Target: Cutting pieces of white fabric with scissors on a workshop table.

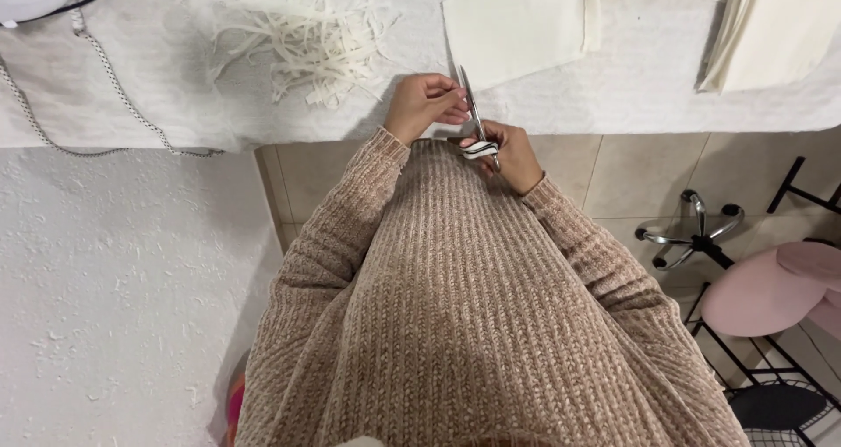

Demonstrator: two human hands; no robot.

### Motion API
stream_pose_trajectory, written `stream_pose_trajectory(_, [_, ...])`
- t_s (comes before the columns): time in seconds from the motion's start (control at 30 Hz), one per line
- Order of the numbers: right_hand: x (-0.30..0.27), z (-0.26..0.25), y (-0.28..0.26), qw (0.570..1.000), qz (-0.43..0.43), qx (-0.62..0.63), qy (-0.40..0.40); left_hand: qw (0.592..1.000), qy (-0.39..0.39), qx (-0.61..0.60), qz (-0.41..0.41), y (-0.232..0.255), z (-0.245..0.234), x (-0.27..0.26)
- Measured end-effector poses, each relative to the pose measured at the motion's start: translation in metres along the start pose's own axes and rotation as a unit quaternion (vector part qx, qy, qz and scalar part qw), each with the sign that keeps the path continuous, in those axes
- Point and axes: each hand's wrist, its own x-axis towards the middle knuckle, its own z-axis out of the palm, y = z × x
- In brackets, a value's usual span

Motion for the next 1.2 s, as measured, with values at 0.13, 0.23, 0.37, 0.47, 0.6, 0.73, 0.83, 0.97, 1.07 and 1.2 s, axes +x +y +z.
stream_pose_trajectory(0.13, [-0.003, 0.003, -0.009, 1.0, -0.006, -0.009, 0.005, 1.0, -0.005, -0.014, -0.001, 0.002, -0.001, 0.001])
stream_pose_trajectory(0.23, [-0.013, 0.012, -0.036, 1.0, -0.001, -0.008, 0.001, 1.0, -0.013, -0.015, -0.005, 0.003, -0.001, -0.001])
stream_pose_trajectory(0.37, [0.009, -0.003, 0.01, 1.0, -0.008, 0.002, -0.002, 1.0, -0.018, -0.018, -0.007, 0.0, -0.004, -0.001])
stream_pose_trajectory(0.47, [0.011, -0.004, 0.006, 1.0, -0.014, -0.012, -0.006, 1.0, -0.021, -0.013, -0.004, -0.001, -0.004, -0.001])
stream_pose_trajectory(0.6, [0.007, -0.002, -0.001, 1.0, -0.004, -0.014, -0.004, 1.0, -0.019, -0.015, -0.003, -0.003, -0.005, 0.001])
stream_pose_trajectory(0.73, [0.02, -0.002, 0.006, 1.0, -0.004, 0.009, -0.01, 1.0, -0.022, -0.008, 0.012, -0.018, -0.014, 0.009])
stream_pose_trajectory(0.83, [0.022, 0.0, -0.002, 1.0, 0.0, 0.017, -0.001, 0.998, -0.021, 0.045, 0.028, -0.012, -0.012, 0.005])
stream_pose_trajectory(0.97, [0.018, 0.0, -0.009, 1.0, 0.001, 0.002, 0.001, 0.999, -0.011, 0.026, 0.018, -0.006, -0.011, 0.001])
stream_pose_trajectory(1.07, [0.023, 0.001, -0.015, 1.0, 0.009, -0.001, -0.002, 0.998, -0.007, 0.064, 0.026, 0.0, -0.012, -0.001])
stream_pose_trajectory(1.2, [0.031, 0.001, -0.023, 1.0, 0.002, -0.001, -0.016, 0.997, 0.002, 0.076, 0.011, -0.003, -0.016, -0.003])
